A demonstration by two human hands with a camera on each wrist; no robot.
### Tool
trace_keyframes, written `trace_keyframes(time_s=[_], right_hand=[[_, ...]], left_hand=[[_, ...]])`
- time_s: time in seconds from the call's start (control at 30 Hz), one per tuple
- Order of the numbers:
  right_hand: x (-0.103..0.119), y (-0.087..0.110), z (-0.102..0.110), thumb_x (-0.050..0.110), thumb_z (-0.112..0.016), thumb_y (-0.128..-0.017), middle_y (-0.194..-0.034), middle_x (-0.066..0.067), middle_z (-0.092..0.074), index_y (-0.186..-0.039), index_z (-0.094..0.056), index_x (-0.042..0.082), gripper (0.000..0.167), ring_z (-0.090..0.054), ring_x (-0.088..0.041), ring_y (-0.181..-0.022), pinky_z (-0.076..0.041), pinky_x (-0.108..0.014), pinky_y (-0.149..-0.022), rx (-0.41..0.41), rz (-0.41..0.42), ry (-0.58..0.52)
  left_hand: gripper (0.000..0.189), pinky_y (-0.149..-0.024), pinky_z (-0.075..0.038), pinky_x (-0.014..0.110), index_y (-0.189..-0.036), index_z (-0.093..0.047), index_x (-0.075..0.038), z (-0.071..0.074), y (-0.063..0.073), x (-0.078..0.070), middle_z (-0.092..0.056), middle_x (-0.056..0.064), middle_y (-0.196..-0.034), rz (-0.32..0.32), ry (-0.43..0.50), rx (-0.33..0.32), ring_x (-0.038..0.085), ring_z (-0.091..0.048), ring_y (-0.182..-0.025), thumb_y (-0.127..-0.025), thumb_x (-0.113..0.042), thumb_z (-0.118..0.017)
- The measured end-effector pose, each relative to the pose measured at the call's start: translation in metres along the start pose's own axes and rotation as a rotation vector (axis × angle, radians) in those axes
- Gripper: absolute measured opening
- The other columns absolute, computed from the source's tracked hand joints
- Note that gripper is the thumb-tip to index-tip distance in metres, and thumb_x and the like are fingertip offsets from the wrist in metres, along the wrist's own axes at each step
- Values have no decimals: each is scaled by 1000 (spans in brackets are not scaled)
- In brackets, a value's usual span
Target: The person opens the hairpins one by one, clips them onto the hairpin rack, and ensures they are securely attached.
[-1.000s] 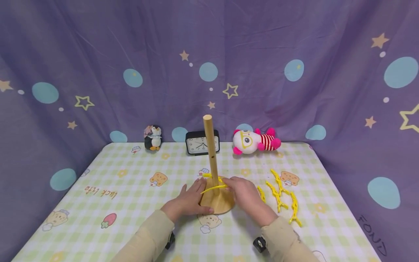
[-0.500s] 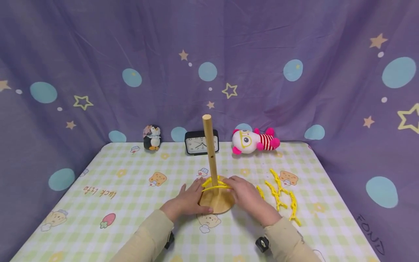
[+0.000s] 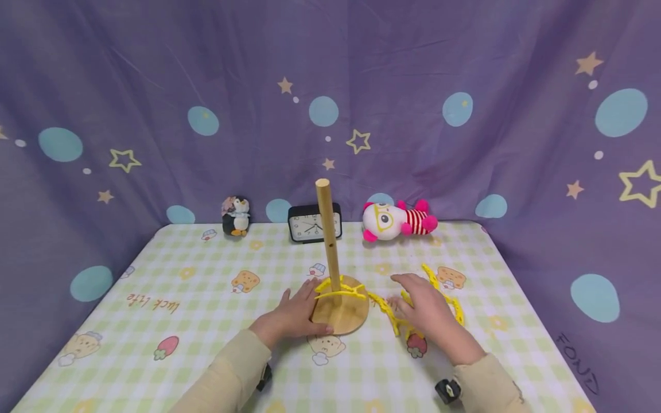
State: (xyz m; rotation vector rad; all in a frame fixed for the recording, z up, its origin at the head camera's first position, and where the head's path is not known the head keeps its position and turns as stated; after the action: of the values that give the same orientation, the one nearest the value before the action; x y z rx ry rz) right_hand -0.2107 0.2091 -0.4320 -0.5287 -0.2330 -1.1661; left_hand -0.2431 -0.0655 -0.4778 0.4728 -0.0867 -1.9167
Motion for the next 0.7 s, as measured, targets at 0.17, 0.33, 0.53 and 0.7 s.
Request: trace_keyframes(time_s=[0.17, 0.33, 0.53, 0.7], right_hand=[[-24, 16, 16, 16, -73, -88, -125, -17, -60, -129, -60, 4, 45, -63, -33, -98, -52, -52, -78, -1, -100, 49], [-44, 35, 26, 26, -75, -86, -128, -23, -58, -131, -56, 1, 55, -61, -40, -103, -50, -56, -81, 39, -192, 97], [-65, 55, 32, 48, -76, -79, -121, -27, -59, -131, -53, -4, 77, -57, -46, -107, -49, -59, -78, 141, -338, 189], [-77, 67, 32, 69, -72, -72, -94, -16, -61, -117, -52, -8, 92, -59, -32, -80, -49, -47, -62, 266, -472, 203]], left_hand=[[109, -116, -8, 59, -156, -18, -11, -1, -2, 1, -11, 6, -163, -3, -6, -1, 22, -6, -149, -78, -71, -64], [107, -116, -7, 59, -157, -18, -12, 1, -1, 0, -10, 7, -163, -4, -6, -4, 22, -6, -149, -79, -71, -63], [109, -116, -6, 59, -157, -16, -14, -2, -4, 2, -8, 6, -164, 2, 0, -1, 22, -5, -150, -78, -71, -64], [112, -116, -5, 59, -158, -14, -15, -8, -9, 6, -6, 5, -164, 17, 14, -2, 22, -4, -150, -76, -72, -65]])
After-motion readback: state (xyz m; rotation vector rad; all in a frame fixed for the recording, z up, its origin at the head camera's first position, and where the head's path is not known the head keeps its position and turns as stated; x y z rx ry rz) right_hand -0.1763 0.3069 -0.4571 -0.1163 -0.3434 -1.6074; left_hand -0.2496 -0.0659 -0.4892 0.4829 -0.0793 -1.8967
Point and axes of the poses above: each hand's wrist, its own y-axis away from the middle knuckle, its own z-axis out of the back of the hand, x = y × z, the point moved 4 cm from there along -y, towards the middle knuckle
